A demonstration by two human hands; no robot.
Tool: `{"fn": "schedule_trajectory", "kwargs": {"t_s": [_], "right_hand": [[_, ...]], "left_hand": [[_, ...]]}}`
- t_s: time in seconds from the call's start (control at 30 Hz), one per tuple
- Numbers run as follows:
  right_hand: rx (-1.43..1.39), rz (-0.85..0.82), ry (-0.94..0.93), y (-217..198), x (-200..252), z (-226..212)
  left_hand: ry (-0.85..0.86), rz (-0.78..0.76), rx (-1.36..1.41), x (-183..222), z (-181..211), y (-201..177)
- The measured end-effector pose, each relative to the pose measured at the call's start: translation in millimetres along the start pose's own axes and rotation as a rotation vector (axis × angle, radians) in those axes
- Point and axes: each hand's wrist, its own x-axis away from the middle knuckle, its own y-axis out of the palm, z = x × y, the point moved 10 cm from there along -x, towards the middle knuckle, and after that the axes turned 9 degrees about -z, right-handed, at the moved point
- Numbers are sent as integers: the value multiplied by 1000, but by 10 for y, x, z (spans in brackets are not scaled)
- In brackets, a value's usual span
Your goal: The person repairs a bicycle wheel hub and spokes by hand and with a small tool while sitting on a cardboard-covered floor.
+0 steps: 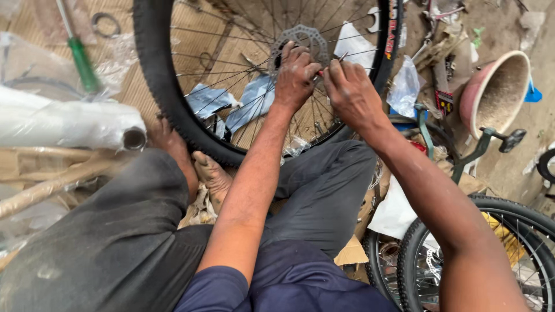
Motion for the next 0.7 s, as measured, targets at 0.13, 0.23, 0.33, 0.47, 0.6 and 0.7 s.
{"fn": "schedule_trajectory", "kwargs": {"t_s": [0.13, 0.23, 0.33, 0.47, 0.6, 0.7], "right_hand": [[-677, -197, 469, 697, -77, 440], [-822, -264, 606, 991, 35, 563], [-616, -185, 451, 966, -17, 410], [-726, -321, 635, 1354, 148, 460], [-978, -475, 927, 1498, 250, 478], [-266, 116, 312, 230, 45, 208]], "left_hand": [[29, 43, 38, 26, -2, -74], [5, 29, -14, 0, 13, -17], [5, 39, 30, -29, -25, -85], [-2, 63, 22, 27, -36, -37], [3, 47, -3, -7, -82, -13], [-13, 25, 69, -7, -104, 40]]}}
